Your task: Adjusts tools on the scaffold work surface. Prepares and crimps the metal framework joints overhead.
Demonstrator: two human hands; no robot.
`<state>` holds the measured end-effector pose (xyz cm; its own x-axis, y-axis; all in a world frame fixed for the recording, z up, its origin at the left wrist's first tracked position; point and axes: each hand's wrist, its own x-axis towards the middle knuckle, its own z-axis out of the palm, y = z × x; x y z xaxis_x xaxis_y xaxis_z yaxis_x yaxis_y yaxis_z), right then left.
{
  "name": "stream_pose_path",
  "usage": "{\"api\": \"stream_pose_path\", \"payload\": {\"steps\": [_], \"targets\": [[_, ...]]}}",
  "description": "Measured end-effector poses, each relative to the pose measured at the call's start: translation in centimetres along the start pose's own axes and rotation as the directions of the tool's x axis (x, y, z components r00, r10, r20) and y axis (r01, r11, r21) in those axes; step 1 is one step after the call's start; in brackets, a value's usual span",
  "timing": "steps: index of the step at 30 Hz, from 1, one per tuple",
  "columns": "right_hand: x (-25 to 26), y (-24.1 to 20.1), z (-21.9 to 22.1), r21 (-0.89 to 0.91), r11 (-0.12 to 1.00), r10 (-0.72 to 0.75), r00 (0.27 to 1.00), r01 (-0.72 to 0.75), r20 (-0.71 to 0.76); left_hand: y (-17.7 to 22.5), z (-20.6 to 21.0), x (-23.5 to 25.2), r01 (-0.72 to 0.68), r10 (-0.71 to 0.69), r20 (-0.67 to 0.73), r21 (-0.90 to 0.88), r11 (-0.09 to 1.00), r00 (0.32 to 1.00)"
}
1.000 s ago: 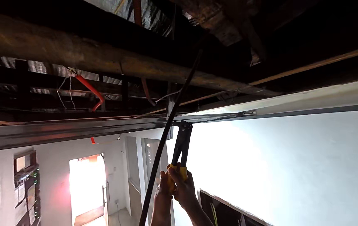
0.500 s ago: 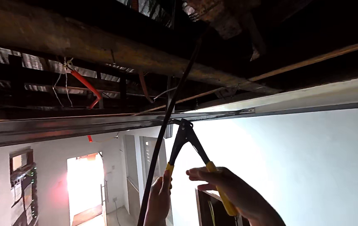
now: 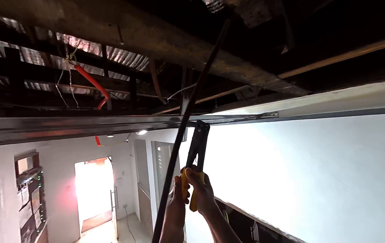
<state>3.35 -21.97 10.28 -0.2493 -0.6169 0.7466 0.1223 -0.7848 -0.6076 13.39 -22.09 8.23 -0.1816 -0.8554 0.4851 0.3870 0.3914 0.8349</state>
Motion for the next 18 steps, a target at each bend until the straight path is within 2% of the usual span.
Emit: {"api": "stream_pose_path", "payload": {"steps": [6,10,11,13,15,18], "targets": [[1.1,1.6,1.2,0.003,0.999,-0.05,0.994,0.05,-0.096,-0.2,-0.3,-0.1,-0.005,0.006,0.037,-0.035,0.999,0.999],[1.4,1.3,0.7,-0.097,0.995,0.0,1.0,-0.002,-0.016,0.3,-0.5,0.2,-0.028,0.026,0.094,0.015,1.0,0.995],[1.0,0.3,0.2,-0.156,0.987,0.034,0.999,-0.03,0.028,0.2,-0.7,0.3,-0.045,0.037,0.108,0.071,0.996,0.993],[-0.3,-3.3,-1.4,-0.248,0.954,0.193,0.977,-0.166,0.09,-0.2,-0.8,0.6,-0.071,0.059,0.072,0.195,0.978,0.996],[-1.7,-7.9,-3.3,-0.301,0.905,0.336,0.939,-0.3,0.076,-0.4,-1.1,0.8,-0.073,0.064,0.038,0.28,0.957,0.997],[-1.6,-12.7,-5.4,-0.343,0.872,0.396,0.915,-0.348,0.08,-0.1,-1.0,0.5,-0.046,0.046,0.007,0.321,0.946,0.999]]}}
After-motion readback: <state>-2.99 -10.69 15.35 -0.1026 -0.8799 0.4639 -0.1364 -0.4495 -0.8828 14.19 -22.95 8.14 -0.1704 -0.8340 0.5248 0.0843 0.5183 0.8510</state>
